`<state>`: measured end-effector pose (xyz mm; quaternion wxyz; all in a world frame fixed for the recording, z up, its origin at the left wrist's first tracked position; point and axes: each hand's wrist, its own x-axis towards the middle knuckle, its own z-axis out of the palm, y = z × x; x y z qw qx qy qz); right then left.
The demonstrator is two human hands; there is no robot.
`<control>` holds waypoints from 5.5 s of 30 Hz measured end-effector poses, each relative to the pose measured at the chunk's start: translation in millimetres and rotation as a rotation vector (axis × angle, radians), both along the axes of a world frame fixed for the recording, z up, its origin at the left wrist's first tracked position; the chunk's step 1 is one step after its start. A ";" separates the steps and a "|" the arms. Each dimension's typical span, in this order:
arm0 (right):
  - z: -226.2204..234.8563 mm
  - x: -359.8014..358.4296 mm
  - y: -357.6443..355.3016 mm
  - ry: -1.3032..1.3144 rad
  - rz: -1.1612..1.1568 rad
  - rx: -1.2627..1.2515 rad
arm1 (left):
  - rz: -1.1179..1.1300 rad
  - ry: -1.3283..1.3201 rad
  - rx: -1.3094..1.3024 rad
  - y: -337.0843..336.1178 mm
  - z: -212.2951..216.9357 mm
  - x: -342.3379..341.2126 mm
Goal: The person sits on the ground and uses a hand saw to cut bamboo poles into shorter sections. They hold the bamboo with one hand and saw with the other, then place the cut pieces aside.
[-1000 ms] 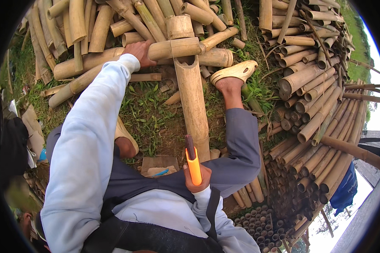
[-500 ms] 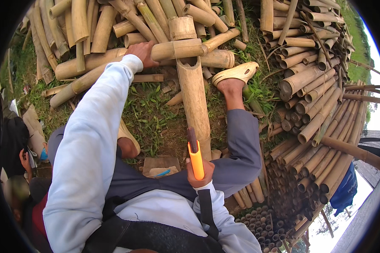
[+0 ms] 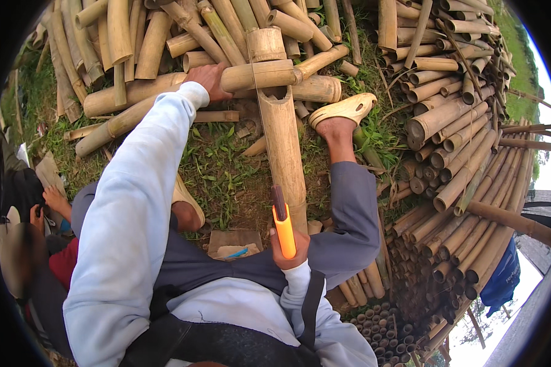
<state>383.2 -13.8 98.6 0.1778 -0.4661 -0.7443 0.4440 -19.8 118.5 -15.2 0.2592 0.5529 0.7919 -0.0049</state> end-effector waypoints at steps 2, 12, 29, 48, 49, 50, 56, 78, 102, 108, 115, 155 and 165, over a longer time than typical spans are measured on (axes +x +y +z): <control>-40.0 -57.8 50.3 0.108 0.039 -0.187 | 0.051 0.036 0.004 -23.6 -8.6 -13.3; -26.5 14.3 -18.2 0.049 0.025 -0.023 | 0.055 0.013 -0.040 -22.5 -4.6 -19.3; -55.3 -38.2 50.7 0.082 0.056 -0.063 | 0.002 -0.003 0.011 -4.2 -3.8 -9.3; -70.6 -65.8 64.7 0.240 -0.060 -0.131 | 0.015 -0.069 0.057 -18.2 -4.8 -19.1; -63.1 -67.8 59.1 0.253 -0.083 -0.144 | 0.014 -0.089 0.039 -19.7 -4.7 -19.2; -55.6 -74.9 51.5 0.272 -0.097 -0.147 | 0.021 -0.101 0.034 -23.0 -0.4 -23.9; -44.9 -65.0 68.3 0.245 0.057 -0.065 | 0.024 -0.121 0.089 -31.4 -12.2 -18.2; 12.4 -42.7 14.0 0.250 -0.038 -0.088 | 0.053 -0.027 0.137 -74.1 25.3 11.5; 51.1 -32.1 22.7 0.282 0.054 0.414 | 0.165 0.251 0.325 -65.0 -20.2 28.7; 72.5 -15.0 52.6 0.340 -0.234 0.284 | 0.145 0.174 0.220 -60.3 -6.3 37.4; 76.9 51.6 71.7 0.323 -0.487 0.244 | 0.100 0.281 0.230 -68.8 3.8 46.3; -33.3 -33.6 65.6 0.199 0.037 -0.114 | 0.015 0.078 0.131 -37.2 -10.0 0.7; -32.8 -22.7 54.4 0.120 0.016 -0.055 | 0.003 0.021 0.097 -26.9 -6.8 -2.7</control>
